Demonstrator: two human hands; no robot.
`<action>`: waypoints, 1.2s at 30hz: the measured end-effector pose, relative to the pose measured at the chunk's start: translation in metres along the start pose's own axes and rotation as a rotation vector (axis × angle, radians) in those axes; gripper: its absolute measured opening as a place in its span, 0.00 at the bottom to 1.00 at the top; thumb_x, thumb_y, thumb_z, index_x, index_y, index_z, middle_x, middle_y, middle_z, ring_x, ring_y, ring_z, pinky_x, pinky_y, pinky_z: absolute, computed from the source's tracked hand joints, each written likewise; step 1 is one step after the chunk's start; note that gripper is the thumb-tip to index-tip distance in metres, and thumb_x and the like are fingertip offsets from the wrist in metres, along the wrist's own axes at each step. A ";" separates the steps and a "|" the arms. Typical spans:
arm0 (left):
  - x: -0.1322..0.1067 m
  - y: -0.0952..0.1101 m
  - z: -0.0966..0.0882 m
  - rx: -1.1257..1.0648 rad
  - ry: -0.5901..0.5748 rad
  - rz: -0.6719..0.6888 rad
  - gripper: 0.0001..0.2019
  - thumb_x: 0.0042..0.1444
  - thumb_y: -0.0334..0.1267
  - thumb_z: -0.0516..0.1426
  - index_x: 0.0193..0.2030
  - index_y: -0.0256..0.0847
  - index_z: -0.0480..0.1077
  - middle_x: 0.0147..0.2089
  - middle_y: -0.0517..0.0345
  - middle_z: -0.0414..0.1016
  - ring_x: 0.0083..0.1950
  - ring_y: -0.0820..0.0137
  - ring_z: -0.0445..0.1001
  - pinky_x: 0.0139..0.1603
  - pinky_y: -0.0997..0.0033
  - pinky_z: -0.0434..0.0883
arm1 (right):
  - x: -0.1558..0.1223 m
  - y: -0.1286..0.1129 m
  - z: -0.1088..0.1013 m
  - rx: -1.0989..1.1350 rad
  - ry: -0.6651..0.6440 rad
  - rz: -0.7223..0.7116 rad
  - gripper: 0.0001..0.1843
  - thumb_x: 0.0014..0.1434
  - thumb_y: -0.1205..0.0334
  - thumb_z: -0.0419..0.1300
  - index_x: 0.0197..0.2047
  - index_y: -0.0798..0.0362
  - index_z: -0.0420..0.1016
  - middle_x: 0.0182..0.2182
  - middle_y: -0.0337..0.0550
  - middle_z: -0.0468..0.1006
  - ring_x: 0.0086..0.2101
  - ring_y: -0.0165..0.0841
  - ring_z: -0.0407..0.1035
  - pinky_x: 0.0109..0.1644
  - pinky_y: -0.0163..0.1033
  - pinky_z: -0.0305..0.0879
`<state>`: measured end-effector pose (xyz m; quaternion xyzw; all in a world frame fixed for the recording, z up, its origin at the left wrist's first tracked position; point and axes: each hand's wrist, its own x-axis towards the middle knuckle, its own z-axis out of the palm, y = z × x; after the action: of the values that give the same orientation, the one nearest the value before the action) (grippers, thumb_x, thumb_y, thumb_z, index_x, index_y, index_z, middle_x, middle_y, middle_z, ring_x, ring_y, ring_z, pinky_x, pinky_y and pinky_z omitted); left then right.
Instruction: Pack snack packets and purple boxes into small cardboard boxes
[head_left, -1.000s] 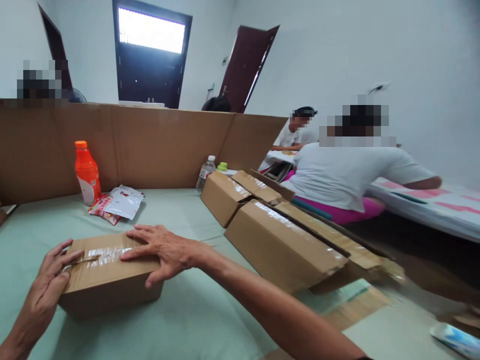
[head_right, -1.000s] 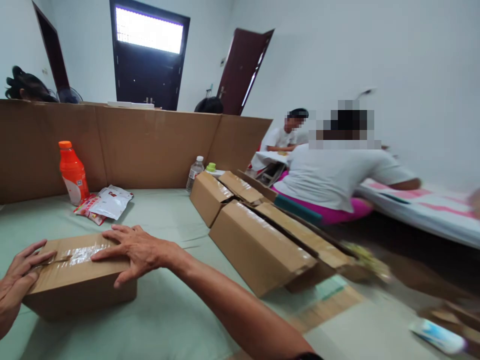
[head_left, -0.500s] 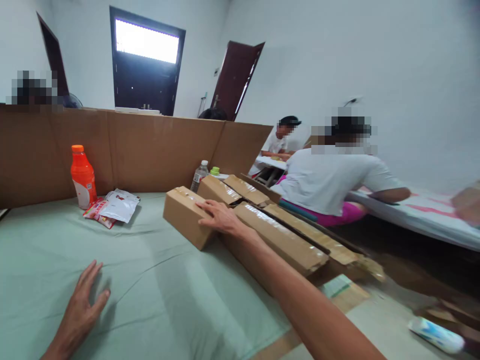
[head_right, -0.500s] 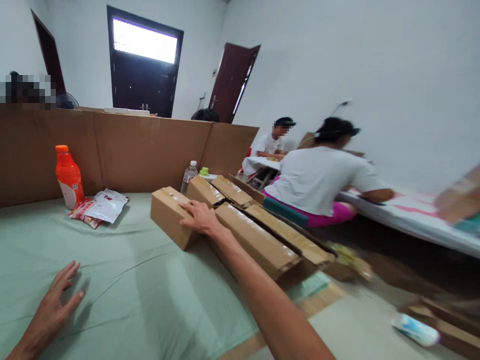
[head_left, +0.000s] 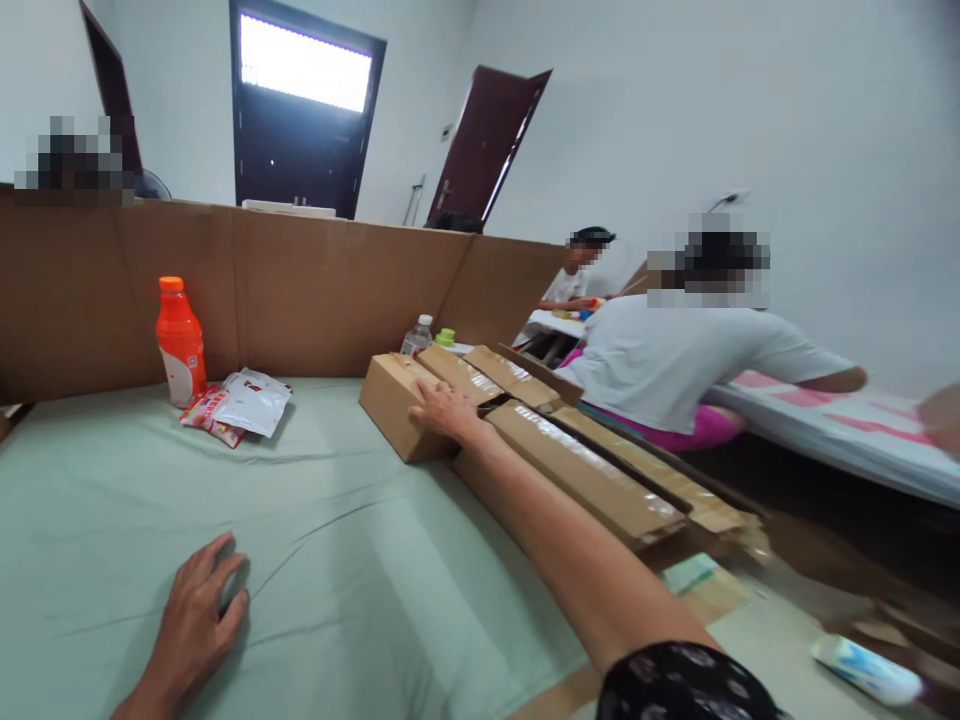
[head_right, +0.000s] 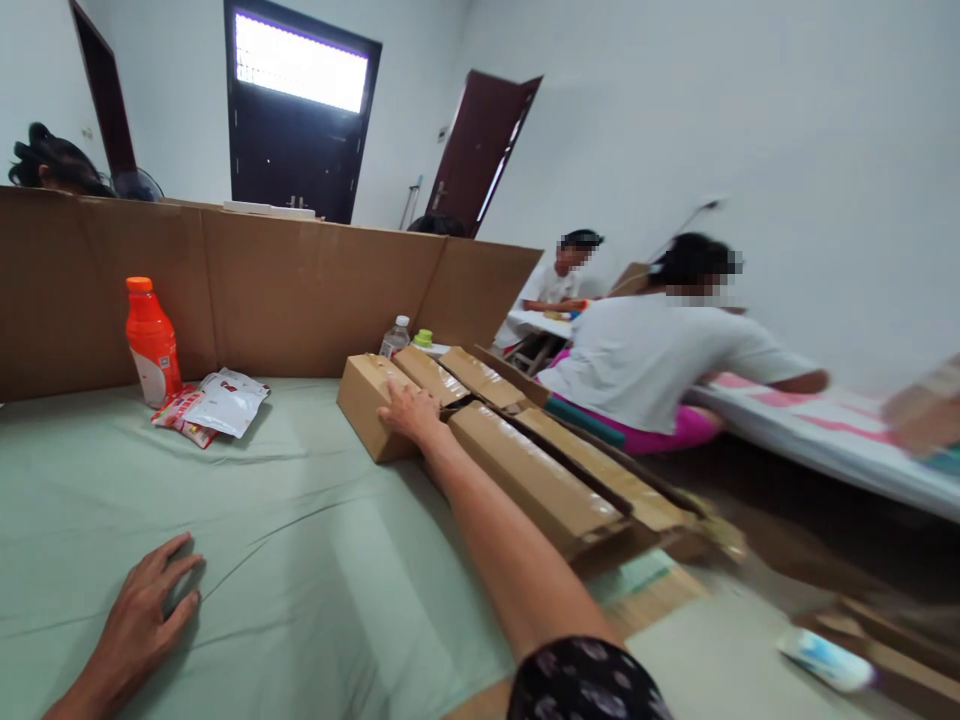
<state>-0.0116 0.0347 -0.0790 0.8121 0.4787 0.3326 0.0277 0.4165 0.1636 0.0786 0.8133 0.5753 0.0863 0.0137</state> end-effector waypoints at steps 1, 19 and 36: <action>0.000 0.000 0.000 0.002 -0.001 0.009 0.15 0.61 0.38 0.54 0.49 0.44 0.80 0.59 0.44 0.78 0.57 0.51 0.79 0.55 0.46 0.79 | 0.000 -0.001 -0.001 -0.007 0.002 0.005 0.24 0.68 0.52 0.62 0.63 0.53 0.70 0.59 0.51 0.73 0.53 0.43 0.72 0.56 0.56 0.72; 0.005 0.009 -0.005 -0.021 -0.053 -0.013 0.14 0.59 0.36 0.55 0.48 0.44 0.79 0.59 0.43 0.77 0.58 0.50 0.77 0.58 0.44 0.76 | -0.056 -0.136 0.030 0.148 0.046 -0.502 0.24 0.67 0.48 0.61 0.61 0.51 0.73 0.65 0.51 0.68 0.64 0.47 0.62 0.66 0.58 0.60; 0.076 -0.078 -0.181 0.347 0.248 -0.416 0.29 0.53 0.35 0.63 0.63 0.38 0.69 0.74 0.36 0.55 0.74 0.43 0.59 0.74 0.41 0.59 | -0.085 -0.184 0.139 0.290 0.150 -0.452 0.24 0.72 0.56 0.46 0.64 0.57 0.69 0.65 0.61 0.70 0.64 0.48 0.63 0.63 0.52 0.61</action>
<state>-0.1487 0.0881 0.0722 0.6424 0.6841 0.3297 -0.1027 0.2390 0.1572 -0.0910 0.6492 0.7478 0.0577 -0.1267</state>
